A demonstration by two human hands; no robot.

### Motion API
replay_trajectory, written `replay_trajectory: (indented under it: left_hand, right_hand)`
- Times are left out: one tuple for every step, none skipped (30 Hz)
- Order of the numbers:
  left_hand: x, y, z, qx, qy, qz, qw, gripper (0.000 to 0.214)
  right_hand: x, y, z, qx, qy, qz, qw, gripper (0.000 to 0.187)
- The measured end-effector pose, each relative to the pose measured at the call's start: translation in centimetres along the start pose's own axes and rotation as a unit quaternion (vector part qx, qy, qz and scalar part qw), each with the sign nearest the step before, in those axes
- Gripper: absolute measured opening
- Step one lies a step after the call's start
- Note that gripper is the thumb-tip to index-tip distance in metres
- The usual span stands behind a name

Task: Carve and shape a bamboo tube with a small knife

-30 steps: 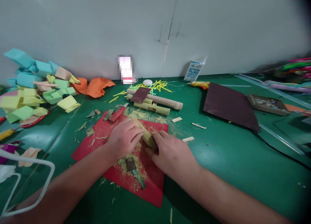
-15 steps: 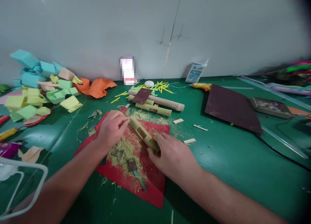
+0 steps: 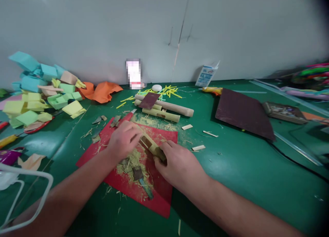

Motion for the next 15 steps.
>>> replay_trajectory:
  left_hand:
    - [-0.06, 0.19, -0.04, -0.010, -0.009, 0.013, 1.000, 0.018]
    - [-0.09, 0.35, -0.08, -0.017, -0.018, 0.023, 0.999, 0.019]
    - [-0.09, 0.45, -0.12, -0.016, -0.022, 0.025, 0.999, 0.019]
    - [-0.04, 0.46, -0.17, -0.009, -0.017, 0.017, 1.000, 0.018]
    - [0.02, 0.42, -0.20, 0.001, -0.006, 0.003, 1.000, 0.017]
    - [0.08, 0.38, -0.22, 0.007, 0.006, -0.010, 1.000, 0.017]
    - [0.13, 0.35, -0.22, 0.008, 0.012, -0.017, 1.000, 0.017]
    - [0.13, 0.37, -0.19, 0.000, 0.009, -0.015, 1.000, 0.017]
    - [0.11, 0.41, -0.15, -0.012, 0.000, -0.004, 1.000, 0.018]
    - [0.07, 0.45, -0.10, -0.022, -0.011, 0.010, 1.000, 0.019]
    - [0.04, 0.47, -0.06, -0.026, -0.015, 0.018, 0.999, 0.019]
    - [0.04, 0.44, -0.04, -0.022, -0.010, 0.016, 1.000, 0.019]
    - [0.06, 0.39, -0.04, -0.013, 0.001, 0.004, 1.000, 0.018]
    - [0.09, 0.34, -0.06, -0.005, 0.012, -0.010, 1.000, 0.017]
    - [0.13, 0.32, -0.09, -0.002, 0.017, -0.017, 1.000, 0.016]
  right_hand:
    - [0.00, 0.00, 0.01, 0.002, 0.000, 0.000, 1.000, 0.012]
    - [0.01, -0.01, 0.02, 0.004, 0.000, 0.000, 1.000, 0.012]
    - [0.03, -0.03, 0.03, 0.005, 0.001, 0.000, 1.000, 0.012]
    - [0.05, -0.06, 0.03, 0.005, 0.002, 0.000, 1.000, 0.012]
    - [0.08, -0.09, 0.03, 0.003, 0.005, 0.000, 1.000, 0.012]
    - [0.11, -0.12, 0.02, 0.002, 0.006, 0.000, 1.000, 0.012]
    - [0.15, -0.15, 0.01, 0.001, 0.006, 0.000, 1.000, 0.012]
    - [0.19, -0.16, -0.01, 0.000, 0.006, 0.000, 1.000, 0.012]
    - [0.23, -0.17, -0.03, 0.000, 0.005, -0.002, 1.000, 0.012]
    - [0.27, -0.17, -0.05, 0.001, 0.004, -0.004, 1.000, 0.012]
    - [0.31, -0.16, -0.05, 0.002, 0.003, -0.007, 1.000, 0.012]
    - [0.35, -0.14, -0.05, 0.003, 0.003, -0.009, 1.000, 0.012]
    - [0.37, -0.13, -0.04, 0.005, 0.003, -0.011, 1.000, 0.012]
    - [0.38, -0.11, -0.02, 0.005, 0.003, -0.013, 1.000, 0.012]
    - [0.39, -0.09, -0.01, 0.004, 0.003, -0.014, 1.000, 0.012]
Point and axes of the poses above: each hand's wrist, its own z-axis towards the middle knuckle, its own x-axis out of the palm, y = z × x, the point moved 1 cm from there along z, towards the middle knuckle
